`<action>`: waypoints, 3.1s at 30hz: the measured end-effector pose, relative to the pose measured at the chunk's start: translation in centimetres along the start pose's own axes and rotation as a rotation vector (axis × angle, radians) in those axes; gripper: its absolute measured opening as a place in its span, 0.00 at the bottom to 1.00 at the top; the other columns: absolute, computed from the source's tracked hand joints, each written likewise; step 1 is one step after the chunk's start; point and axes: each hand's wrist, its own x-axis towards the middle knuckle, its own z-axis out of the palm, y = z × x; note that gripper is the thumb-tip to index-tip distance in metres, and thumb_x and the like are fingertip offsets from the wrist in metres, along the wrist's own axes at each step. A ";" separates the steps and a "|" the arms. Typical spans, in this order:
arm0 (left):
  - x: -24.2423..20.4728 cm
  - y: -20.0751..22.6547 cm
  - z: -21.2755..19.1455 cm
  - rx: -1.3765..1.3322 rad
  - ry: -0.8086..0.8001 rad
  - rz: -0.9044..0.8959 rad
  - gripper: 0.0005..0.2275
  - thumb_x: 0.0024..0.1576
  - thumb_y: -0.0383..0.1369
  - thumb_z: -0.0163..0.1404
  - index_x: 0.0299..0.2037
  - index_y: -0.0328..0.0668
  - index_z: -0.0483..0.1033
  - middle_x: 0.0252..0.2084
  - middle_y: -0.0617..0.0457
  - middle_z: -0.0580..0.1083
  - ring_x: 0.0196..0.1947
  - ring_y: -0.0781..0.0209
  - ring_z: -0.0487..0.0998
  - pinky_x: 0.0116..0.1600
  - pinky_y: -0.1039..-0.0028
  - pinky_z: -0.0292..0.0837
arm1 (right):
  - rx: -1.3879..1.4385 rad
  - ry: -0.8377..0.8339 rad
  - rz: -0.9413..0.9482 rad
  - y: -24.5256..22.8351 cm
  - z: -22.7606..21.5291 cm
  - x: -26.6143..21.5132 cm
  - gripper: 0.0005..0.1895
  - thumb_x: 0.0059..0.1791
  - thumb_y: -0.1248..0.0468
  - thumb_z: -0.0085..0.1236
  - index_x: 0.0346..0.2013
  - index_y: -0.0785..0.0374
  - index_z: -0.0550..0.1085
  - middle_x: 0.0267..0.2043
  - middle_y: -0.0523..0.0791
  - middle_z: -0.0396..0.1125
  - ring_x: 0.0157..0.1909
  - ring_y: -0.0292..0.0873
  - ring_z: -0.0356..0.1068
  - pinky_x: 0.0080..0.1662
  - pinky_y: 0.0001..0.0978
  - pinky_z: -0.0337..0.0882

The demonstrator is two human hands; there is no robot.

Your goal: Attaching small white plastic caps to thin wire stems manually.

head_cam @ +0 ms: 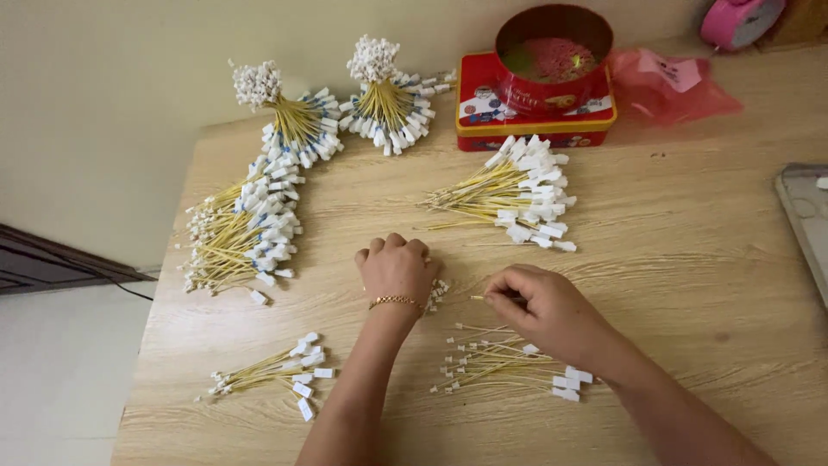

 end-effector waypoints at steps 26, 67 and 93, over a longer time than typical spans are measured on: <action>-8.4 -1.0 3.6 -1.776 -0.272 -0.164 0.08 0.61 0.24 0.52 0.48 0.33 0.81 0.40 0.51 0.80 0.41 0.64 0.80 0.50 0.73 0.78 | 0.141 -0.034 0.095 -0.4 -0.1 -0.6 0.07 0.49 0.62 0.59 0.33 0.64 0.78 0.23 0.37 0.66 0.25 0.30 0.60 0.29 0.28 0.64; -10.2 -0.2 2.8 -1.826 -0.286 -0.068 0.16 0.59 0.22 0.55 0.57 0.40 0.73 0.38 0.57 0.75 0.39 0.71 0.73 0.45 0.79 0.71 | -0.063 -0.049 0.051 -2.9 -0.3 -1.7 0.07 0.44 0.63 0.61 0.29 0.64 0.75 0.24 0.44 0.73 0.26 0.35 0.71 0.32 0.32 0.73; -10.4 0.5 2.8 -1.801 -0.308 -0.117 0.13 0.58 0.19 0.52 0.52 0.38 0.74 0.37 0.57 0.76 0.36 0.72 0.75 0.42 0.80 0.73 | -0.078 -0.085 0.015 -1.5 0.3 -1.3 0.08 0.46 0.61 0.60 0.33 0.64 0.75 0.28 0.44 0.73 0.29 0.38 0.73 0.34 0.34 0.74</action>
